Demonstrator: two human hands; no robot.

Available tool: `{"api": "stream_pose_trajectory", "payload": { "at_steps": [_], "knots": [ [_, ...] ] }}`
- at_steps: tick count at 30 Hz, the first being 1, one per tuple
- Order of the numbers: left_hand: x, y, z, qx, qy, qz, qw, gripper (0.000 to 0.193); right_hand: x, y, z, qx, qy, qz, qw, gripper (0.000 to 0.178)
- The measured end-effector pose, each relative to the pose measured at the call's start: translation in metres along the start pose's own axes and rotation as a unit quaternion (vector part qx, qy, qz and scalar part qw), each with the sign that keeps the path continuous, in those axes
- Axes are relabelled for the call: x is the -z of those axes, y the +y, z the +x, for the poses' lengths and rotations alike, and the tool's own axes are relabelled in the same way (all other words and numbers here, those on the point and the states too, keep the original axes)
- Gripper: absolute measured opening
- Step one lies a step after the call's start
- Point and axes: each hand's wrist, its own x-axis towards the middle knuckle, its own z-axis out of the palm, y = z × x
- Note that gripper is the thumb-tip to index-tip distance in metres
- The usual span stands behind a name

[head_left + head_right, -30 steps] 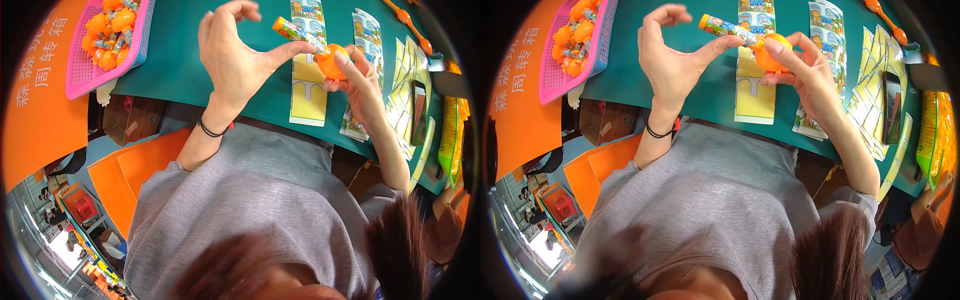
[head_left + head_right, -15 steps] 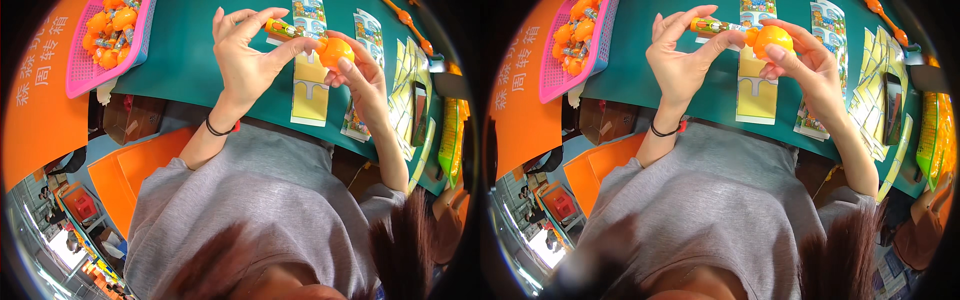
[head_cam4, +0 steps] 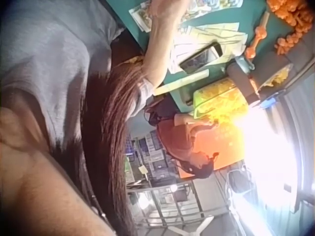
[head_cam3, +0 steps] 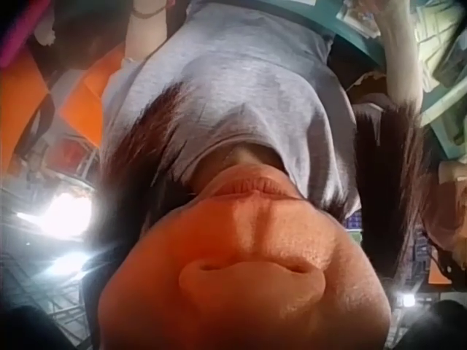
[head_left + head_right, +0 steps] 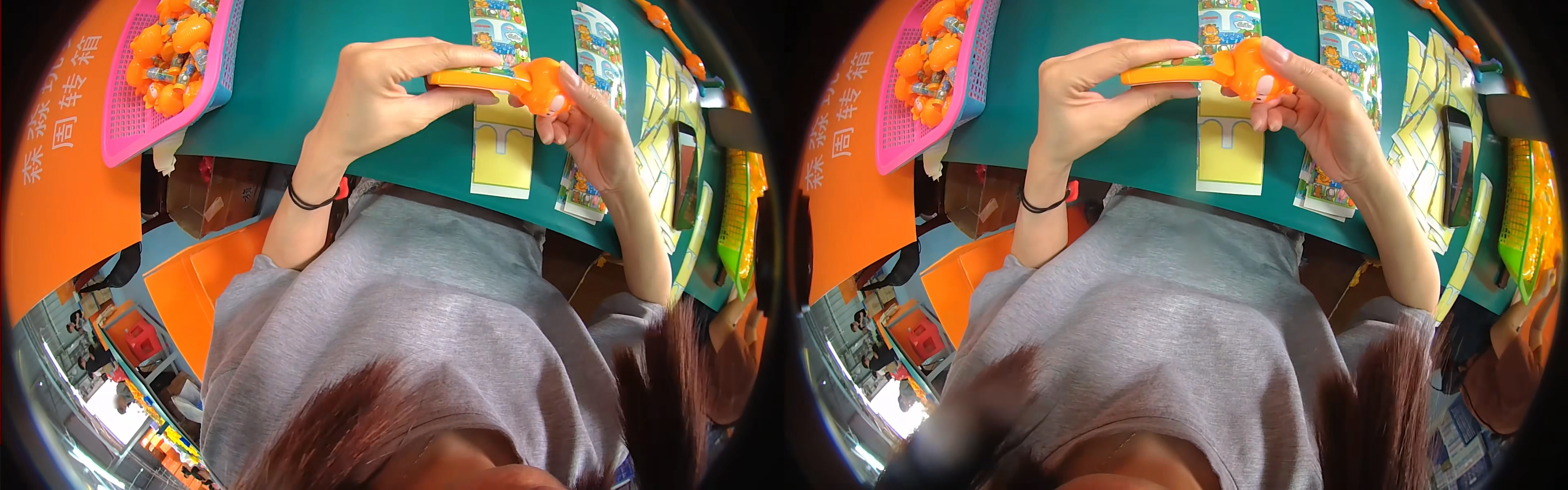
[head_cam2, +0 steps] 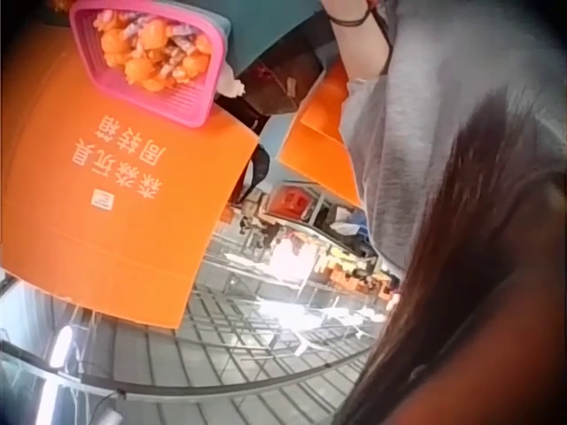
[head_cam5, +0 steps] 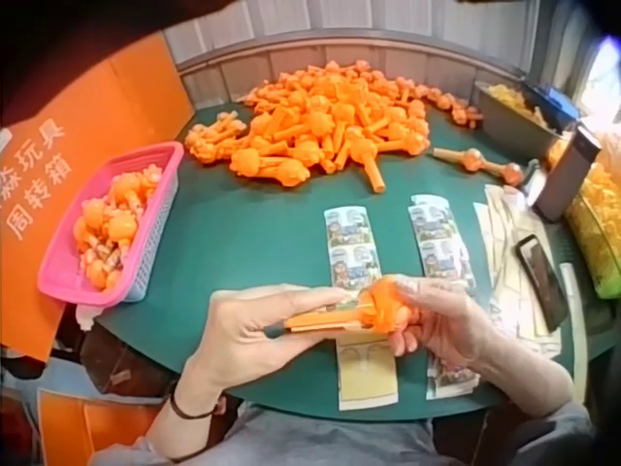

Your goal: The recorder is packaging small orange toys into plastic bags and sealing them with stickers.

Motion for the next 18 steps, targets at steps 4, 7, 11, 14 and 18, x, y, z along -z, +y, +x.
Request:
{"api": "stream_pose_trajectory", "payload": {
  "at_steps": [4,7,11,14,18],
  "knots": [
    [-0.006,0.006,0.000,0.057,-0.002,-0.081,0.995,0.029,0.004,-0.003,-0.001,0.034,0.003,-0.101,0.994,0.045],
    [-0.007,0.001,-0.001,0.148,-0.004,-0.160,0.976,0.023,0.002,-0.004,0.000,0.063,0.000,-0.158,0.985,0.047],
    [-0.013,0.008,-0.002,0.160,-0.022,-0.073,0.984,0.021,-0.005,-0.005,0.001,0.094,0.003,-0.245,0.965,0.051],
    [-0.010,0.006,-0.002,0.209,-0.055,-0.098,0.971,0.023,-0.007,-0.007,0.002,0.103,-0.013,-0.270,0.957,0.053],
    [-0.001,0.012,-0.010,0.194,-0.064,-0.063,0.977,0.026,-0.018,-0.015,0.008,0.056,-0.062,-0.266,0.960,0.052]
  ]
}}
